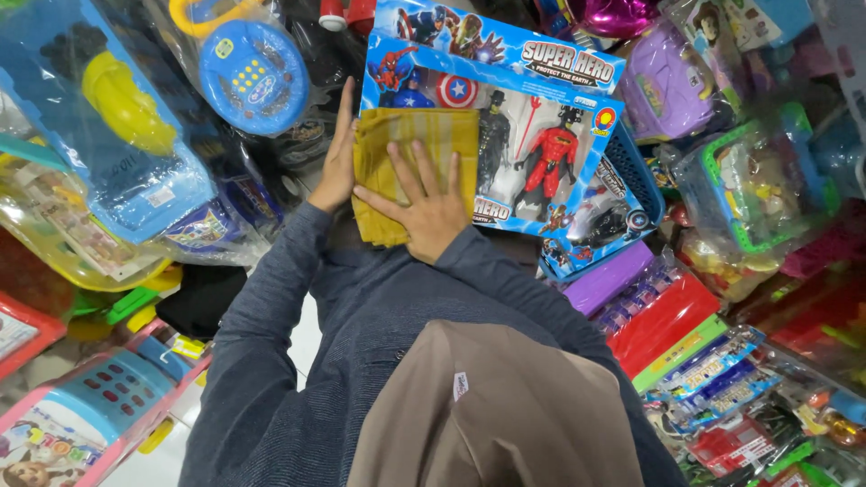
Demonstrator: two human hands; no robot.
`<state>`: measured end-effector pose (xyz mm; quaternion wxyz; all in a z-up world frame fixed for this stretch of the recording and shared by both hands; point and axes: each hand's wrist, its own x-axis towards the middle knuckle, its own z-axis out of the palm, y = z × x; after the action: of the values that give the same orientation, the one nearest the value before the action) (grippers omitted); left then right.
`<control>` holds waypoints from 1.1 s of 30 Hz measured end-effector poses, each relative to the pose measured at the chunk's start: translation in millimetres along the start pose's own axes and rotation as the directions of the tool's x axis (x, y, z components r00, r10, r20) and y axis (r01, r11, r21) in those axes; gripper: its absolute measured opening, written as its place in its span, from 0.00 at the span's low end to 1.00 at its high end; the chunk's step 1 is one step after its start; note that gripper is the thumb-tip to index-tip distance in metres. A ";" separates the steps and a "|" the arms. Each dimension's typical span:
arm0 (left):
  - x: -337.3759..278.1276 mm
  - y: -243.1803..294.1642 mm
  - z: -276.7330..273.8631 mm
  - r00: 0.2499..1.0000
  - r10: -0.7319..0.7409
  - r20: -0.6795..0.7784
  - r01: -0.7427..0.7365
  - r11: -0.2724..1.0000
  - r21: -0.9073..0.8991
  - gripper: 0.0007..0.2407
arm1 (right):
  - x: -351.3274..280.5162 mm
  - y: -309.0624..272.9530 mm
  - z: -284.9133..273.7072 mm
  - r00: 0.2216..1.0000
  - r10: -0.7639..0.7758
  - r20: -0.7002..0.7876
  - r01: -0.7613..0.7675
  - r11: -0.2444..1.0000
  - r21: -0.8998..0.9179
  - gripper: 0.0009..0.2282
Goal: Cleaning and wiping down toy packages in a toy store aisle.
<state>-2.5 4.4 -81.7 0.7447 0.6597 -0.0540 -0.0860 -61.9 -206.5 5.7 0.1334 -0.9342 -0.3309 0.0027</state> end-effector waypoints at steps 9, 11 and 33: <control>-4.8 14.0 2.8 0.998 0.032 -0.057 -0.022 0.986 0.166 0.24 | -60.1 59.4 -18.4 0.980 -0.026 0.197 0.023 1.000 0.018 0.38; -0.1 10.8 5.2 0.998 0.025 -0.052 -0.016 0.987 0.161 0.23 | -39.8 41.9 -18.5 0.990 -0.029 0.137 0.026 0.999 0.026 0.38; -6.9 39.6 4.4 1.000 0.027 0.016 -0.030 0.967 0.252 0.24 | -97.2 72.6 0.3 0.908 0.416 -0.052 -0.418 0.908 -0.033 0.34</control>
<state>-7.9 6.1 -41.7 0.6556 0.7476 -0.0785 -0.0720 -93.0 -320.7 -20.9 0.1164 -0.9858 -0.1206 0.0037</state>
